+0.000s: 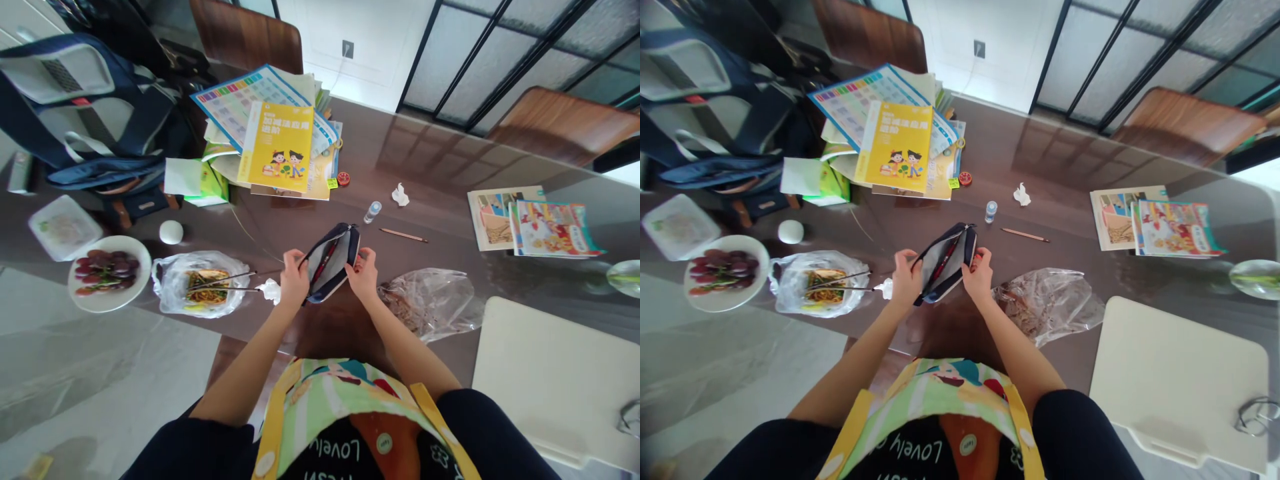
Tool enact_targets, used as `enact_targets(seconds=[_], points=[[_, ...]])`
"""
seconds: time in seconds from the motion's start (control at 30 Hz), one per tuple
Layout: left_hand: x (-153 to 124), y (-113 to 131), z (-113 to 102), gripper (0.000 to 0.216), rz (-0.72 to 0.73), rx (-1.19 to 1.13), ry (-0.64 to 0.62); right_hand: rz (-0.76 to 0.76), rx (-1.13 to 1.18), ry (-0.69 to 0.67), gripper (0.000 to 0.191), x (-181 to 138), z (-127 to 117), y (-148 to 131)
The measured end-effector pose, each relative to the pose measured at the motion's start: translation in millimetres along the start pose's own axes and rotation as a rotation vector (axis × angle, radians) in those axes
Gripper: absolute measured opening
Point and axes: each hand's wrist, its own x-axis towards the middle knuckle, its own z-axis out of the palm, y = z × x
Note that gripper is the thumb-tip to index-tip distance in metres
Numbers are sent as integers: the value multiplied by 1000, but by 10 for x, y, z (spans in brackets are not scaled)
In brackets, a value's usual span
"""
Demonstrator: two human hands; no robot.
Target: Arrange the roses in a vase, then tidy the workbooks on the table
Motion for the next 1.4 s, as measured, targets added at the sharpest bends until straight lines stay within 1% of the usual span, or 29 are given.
enact_targets(seconds=[0.03,0.1,0.2,0.33,0.43,0.5,0.53,0.6,0.67,0.7,0.77,0.83,0.9,1.0,1.1,1.17,1.27,1.3,1.33,1.4], points=[[29,-44,-53,18,-4,-5,38,6,-11,-7,46,4,-42,42],[87,-136,-154,20,34,-5,65,25,-13,-43,44,27,-112,118],[143,-272,-229,32,119,-22,86,44,-18,-77,40,38,-136,192],[134,-386,-196,44,143,-28,92,44,-107,-160,42,15,-96,197],[90,-394,-160,39,177,-31,88,20,-188,-249,45,50,-135,164],[56,-374,-143,35,222,-26,96,13,-176,-302,46,120,-202,152],[40,-362,-133,34,245,-21,100,23,-157,-304,45,167,-241,151],[14,-339,-108,34,277,-11,106,42,-161,-229,40,273,-314,163],[-4,-325,-79,32,287,-3,113,16,-268,-124,33,372,-361,189],[-9,-321,-66,31,291,-1,116,-21,-344,-99,30,412,-371,207],[-12,-320,-47,31,304,2,124,-112,-485,-119,30,465,-365,246],[-6,-322,-43,32,321,6,127,-163,-577,-176,28,489,-347,286],[4,-321,-51,33,333,13,120,-165,-619,-210,20,506,-346,318],[21,-302,-64,31,340,22,107,-136,-611,-210,11,556,-417,346],[33,-250,-49,31,353,26,104,-100,-584,-191,13,650,-572,356],[41,-199,-19,31,368,22,99,-70,-549,-149,14,731,-697,353],[59,-118,47,31,390,11,91,-64,-513,22,13,870,-870,330],[68,-93,70,31,399,7,86,-90,-540,85,14,919,-916,318],[77,-69,92,31,408,3,80,-123,-595,135,19,967,-952,306],[96,-25,125,32,418,-1,60,-174,-761,166,35,1055,-996,285]])
